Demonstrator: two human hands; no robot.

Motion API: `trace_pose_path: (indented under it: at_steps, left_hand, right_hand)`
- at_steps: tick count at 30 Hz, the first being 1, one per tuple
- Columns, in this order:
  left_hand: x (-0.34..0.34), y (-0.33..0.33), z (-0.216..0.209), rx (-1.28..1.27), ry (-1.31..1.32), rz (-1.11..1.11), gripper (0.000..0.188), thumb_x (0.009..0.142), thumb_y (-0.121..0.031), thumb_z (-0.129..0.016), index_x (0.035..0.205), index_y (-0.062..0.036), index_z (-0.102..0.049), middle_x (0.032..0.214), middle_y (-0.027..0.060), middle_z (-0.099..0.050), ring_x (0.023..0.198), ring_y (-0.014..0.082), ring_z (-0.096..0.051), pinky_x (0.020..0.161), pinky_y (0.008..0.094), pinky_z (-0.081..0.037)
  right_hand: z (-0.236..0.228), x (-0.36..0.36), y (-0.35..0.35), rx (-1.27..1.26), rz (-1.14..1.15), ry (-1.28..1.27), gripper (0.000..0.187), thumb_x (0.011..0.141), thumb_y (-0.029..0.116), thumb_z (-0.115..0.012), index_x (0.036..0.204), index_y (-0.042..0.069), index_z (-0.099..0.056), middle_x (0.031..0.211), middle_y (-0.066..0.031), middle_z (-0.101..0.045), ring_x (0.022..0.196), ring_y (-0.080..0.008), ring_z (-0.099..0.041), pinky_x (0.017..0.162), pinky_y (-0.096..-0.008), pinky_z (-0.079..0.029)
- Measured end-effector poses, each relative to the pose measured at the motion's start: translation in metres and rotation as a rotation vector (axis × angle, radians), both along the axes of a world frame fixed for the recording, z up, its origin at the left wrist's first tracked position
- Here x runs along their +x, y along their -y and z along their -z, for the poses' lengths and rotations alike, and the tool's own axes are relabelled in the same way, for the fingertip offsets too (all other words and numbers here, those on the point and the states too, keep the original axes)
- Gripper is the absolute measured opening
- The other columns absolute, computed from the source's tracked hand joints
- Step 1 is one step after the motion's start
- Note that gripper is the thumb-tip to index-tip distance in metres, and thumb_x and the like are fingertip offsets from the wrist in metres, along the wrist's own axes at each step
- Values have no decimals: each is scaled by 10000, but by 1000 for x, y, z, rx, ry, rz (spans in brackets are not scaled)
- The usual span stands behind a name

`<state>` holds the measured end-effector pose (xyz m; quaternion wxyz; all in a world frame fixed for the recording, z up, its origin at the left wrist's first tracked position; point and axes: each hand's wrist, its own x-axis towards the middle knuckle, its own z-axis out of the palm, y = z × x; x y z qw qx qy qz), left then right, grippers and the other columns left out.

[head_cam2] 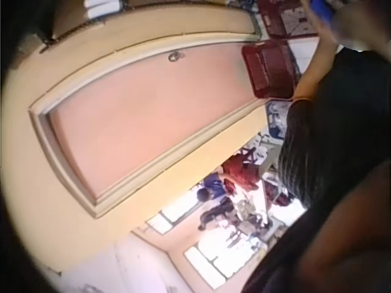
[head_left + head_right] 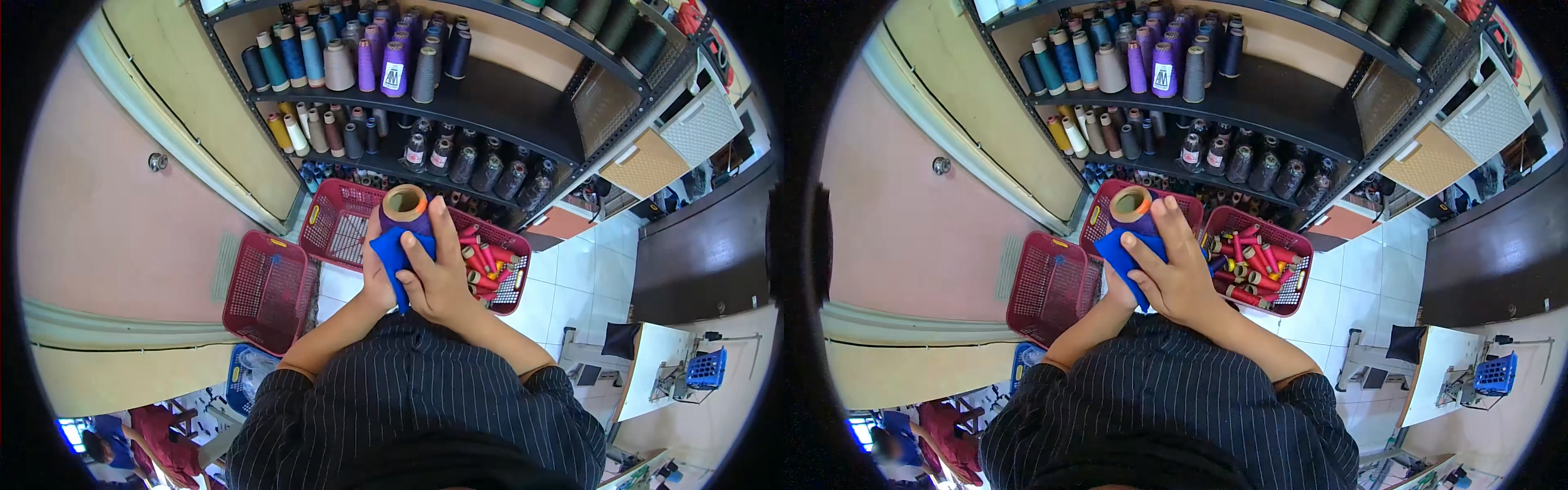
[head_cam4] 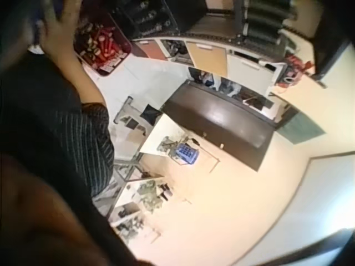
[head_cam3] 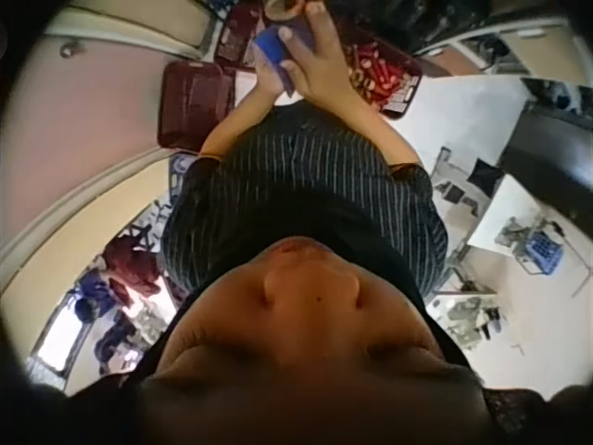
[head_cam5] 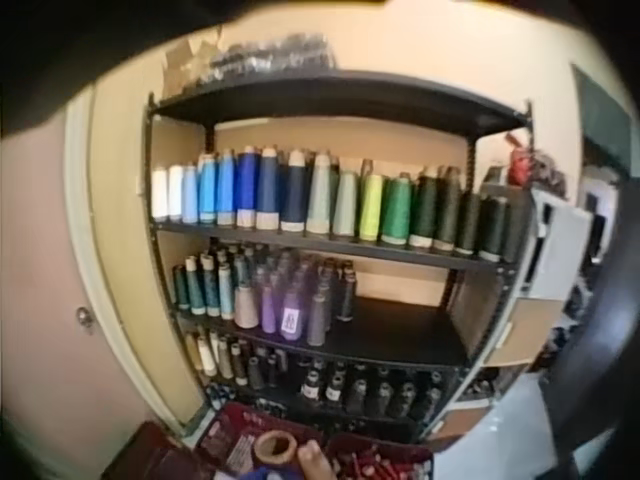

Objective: The person repeatedly wipes the surface of thread spools using a blue cloth. They pick up spools from a red basket, wipe them thoroughly, and place them on a shelf. The person handles multiple spools of different colors, including grey and purple, in a repetitive cleaning cycle.

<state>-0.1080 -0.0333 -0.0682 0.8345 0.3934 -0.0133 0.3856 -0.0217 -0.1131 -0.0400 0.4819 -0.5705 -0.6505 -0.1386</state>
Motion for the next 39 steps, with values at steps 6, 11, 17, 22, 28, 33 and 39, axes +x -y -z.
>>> trace_pose_path:
  at_steps: [6,11,17,22,28,33,39]
  left_hand:
    - [-2,-2,-5,241,-184,-291,701,941,-464,-513,1395,32,-312,1319,137,-475,1180,202,-504,1006,340,-394]
    - [-3,-6,6,282,-153,-427,738,947,-539,-448,1359,65,-346,1285,153,-503,1153,208,-524,997,342,-399]
    - [8,-34,3,-7,-64,-110,817,924,-680,-267,1363,-3,-397,1167,131,-595,963,205,-618,862,337,-504]
    - [15,-30,10,-177,-86,-81,782,904,-684,-326,1343,-44,-419,1148,111,-585,938,188,-609,841,326,-508]
    - [7,8,-2,295,-234,-562,801,789,-601,-672,1247,13,-440,1179,116,-503,1111,216,-496,972,367,-386]
    - [-11,-15,-20,898,114,-692,894,638,-680,-746,1154,-2,-474,1074,140,-576,1003,264,-506,887,384,-401]
    - [-9,-19,-4,692,215,-635,565,811,-529,-614,1083,-57,-462,965,136,-556,865,224,-537,825,390,-437]
  right_hand:
    - [-1,-1,-3,-109,-109,-342,516,990,279,-433,1449,68,-328,1480,-269,-287,1341,-454,-334,1080,-471,-305]
    - [14,9,-2,-334,-238,-717,518,1009,273,-395,1428,-24,-332,1449,-219,-386,1355,-326,-372,1105,-405,-282]
    - [36,23,5,-441,-345,-1182,479,1031,354,-369,1329,-3,-489,1226,-112,-584,1108,-164,-550,966,-304,-415]
    - [1,23,15,-122,-101,-1240,442,1033,298,-371,1313,-25,-483,1207,-119,-596,1081,-153,-558,925,-283,-433]
    - [-21,-2,10,-90,-122,-381,595,1022,401,-295,1411,-47,-346,1411,-227,-425,1316,-369,-412,1106,-413,-277]
    - [-3,16,16,-403,-412,-724,631,1024,446,-231,1296,-60,-490,1305,-196,-542,1242,-292,-500,1069,-368,-332]
    - [24,24,10,-470,-508,-1510,524,1031,340,-275,1236,-70,-528,1188,-184,-612,1075,-246,-614,972,-345,-453]
